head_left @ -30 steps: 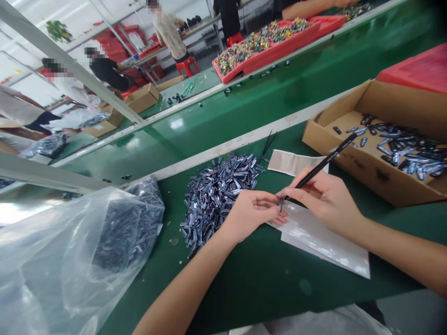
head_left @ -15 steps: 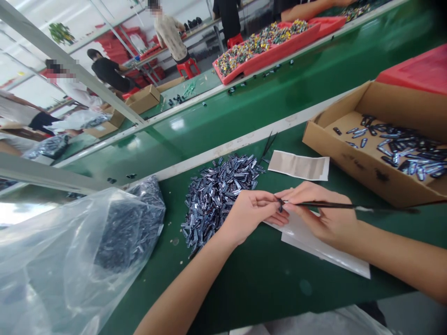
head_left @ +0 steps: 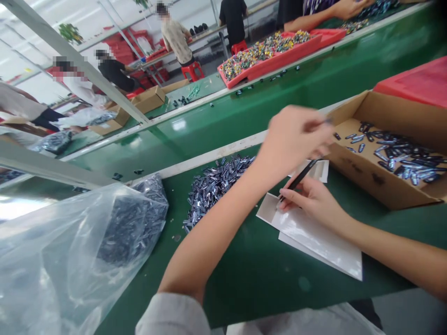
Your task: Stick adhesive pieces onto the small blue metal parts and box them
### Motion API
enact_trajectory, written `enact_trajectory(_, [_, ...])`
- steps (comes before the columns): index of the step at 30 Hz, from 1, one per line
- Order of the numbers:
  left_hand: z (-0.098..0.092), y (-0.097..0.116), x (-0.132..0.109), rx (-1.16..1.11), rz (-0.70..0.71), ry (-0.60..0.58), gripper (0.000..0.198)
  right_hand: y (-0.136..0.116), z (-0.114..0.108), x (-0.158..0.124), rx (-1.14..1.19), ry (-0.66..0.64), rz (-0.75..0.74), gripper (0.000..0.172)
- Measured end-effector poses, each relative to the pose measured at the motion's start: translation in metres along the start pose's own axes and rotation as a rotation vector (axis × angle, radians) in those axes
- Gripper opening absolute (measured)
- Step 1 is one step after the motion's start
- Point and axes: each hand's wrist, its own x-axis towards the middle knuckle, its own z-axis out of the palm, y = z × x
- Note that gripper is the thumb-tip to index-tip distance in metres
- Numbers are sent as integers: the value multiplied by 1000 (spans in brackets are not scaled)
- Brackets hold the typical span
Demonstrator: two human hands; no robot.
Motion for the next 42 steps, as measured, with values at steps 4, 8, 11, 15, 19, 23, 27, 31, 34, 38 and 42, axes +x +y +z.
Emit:
enact_trajectory(4, [28,25,43,-32,262,9,89,6,3,0,-81,-41,-7,29])
enact_trajectory(8, [12,7,2,259,215,157,61,8,3,1,-140,-38,-22,19])
enact_trajectory(11, [-11,-25,-61,520,66,13,19,11,1,3,-189,-66,-57,13])
enact_trajectory(15, [-21,-60,-125,610,-155,-126,14,13,1,4,-247,-80,-61,13])
enact_trajectory(19, [-9,-71,-143,627,-174,-77,18,11,2,3,-280,-60,-73,15])
enact_trajectory(23, [-6,-67,-140,633,-179,-80,17,10,3,2,-229,-50,-50,16])
enact_trajectory(27, [-13,-65,-132,671,-176,-93,17,11,2,2,-155,-19,-19,16])
enact_trajectory(31, [-22,-73,-115,850,-214,39,17,11,2,2,-142,-27,-22,20])
enact_trajectory(34, [-27,-79,-102,987,-252,68,17,10,2,1,-133,-26,-13,19])
enact_trajectory(38, [-30,-81,-95,1026,-276,33,18,9,2,1,-133,-30,-27,17])
enact_trajectory(42, [-31,-78,-95,994,-288,16,16,8,2,1,-138,-23,-44,15])
